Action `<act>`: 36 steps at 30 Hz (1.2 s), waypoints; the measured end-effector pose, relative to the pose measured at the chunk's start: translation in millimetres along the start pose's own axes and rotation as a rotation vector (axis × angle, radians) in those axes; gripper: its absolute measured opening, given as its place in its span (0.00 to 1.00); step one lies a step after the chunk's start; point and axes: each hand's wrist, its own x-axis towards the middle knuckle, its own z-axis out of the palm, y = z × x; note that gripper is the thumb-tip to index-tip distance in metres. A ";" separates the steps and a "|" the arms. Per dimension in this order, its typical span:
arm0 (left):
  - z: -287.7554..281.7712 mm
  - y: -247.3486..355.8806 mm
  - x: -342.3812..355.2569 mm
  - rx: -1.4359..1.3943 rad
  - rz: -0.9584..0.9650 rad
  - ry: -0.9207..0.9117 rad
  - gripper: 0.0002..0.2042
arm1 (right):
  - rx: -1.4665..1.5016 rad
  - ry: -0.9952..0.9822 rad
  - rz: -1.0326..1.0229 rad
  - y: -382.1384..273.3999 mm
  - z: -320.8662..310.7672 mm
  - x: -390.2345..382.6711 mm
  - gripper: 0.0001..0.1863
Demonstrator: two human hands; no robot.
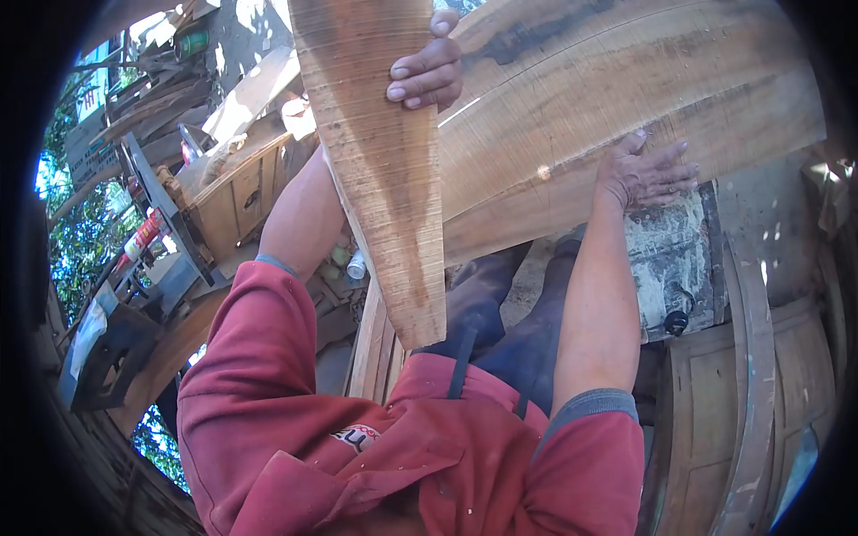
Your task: The person picks up several wood planks, aligns them to check their edges, and then passes the edge of one plank across a jointer machine multiple times.
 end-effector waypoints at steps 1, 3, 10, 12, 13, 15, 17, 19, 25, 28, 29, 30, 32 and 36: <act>0.5 2.2 1.3 0.023 0.010 0.022 0.32 | -0.015 -0.011 -0.003 0.6 -0.1 0.3 0.44; 3.1 6.8 4.3 0.076 0.026 0.067 0.31 | -0.019 -0.002 0.005 2.3 -1.2 1.6 0.44; 25.6 22.3 -15.0 0.291 -0.002 0.229 0.32 | -0.005 0.017 0.015 -0.1 -3.8 1.9 0.42; 46.2 13.7 -34.5 0.318 -0.001 0.312 0.30 | -0.011 -0.017 0.024 -3.5 -7.2 -3.4 0.42; 48.9 9.5 -42.7 0.262 -0.020 0.276 0.28 | -0.009 -0.023 0.023 -7.1 -9.2 -7.1 0.42; 57.4 0.5 -65.7 0.232 -0.055 0.270 0.25 | -0.037 -0.021 0.025 -10.1 -9.8 -6.7 0.42; 81.0 -25.4 -83.5 0.226 -0.094 0.356 0.23 | -0.018 -0.001 0.033 8.8 -3.6 -4.2 0.43; 117.3 -51.7 -104.0 0.366 -0.107 0.515 0.22 | 0.072 -0.156 -0.019 15.4 -34.3 5.6 0.45; 156.4 -139.1 -229.8 0.984 -0.213 0.931 0.29 | 0.561 -0.398 -0.358 148.9 -170.9 -103.7 0.40; 187.8 -194.9 -258.0 1.672 -0.532 0.975 0.36 | 0.465 -0.594 -0.322 246.3 -243.4 -207.9 0.40; 198.6 -220.6 -244.8 1.678 -0.642 0.947 0.35 | 0.442 -0.580 -0.271 292.9 -256.4 -245.6 0.39; 205.2 -241.5 -251.2 1.756 -0.655 0.901 0.33 | 0.557 -0.579 -0.117 310.7 -298.9 -282.2 0.38; 236.0 -285.8 -251.1 1.866 -0.719 0.829 0.32 | 0.590 -0.508 -0.094 372.0 -320.4 -353.9 0.35; 321.4 -399.9 -225.7 2.095 -0.742 0.459 0.36 | 0.663 -0.174 -0.036 456.0 -423.9 -455.3 0.34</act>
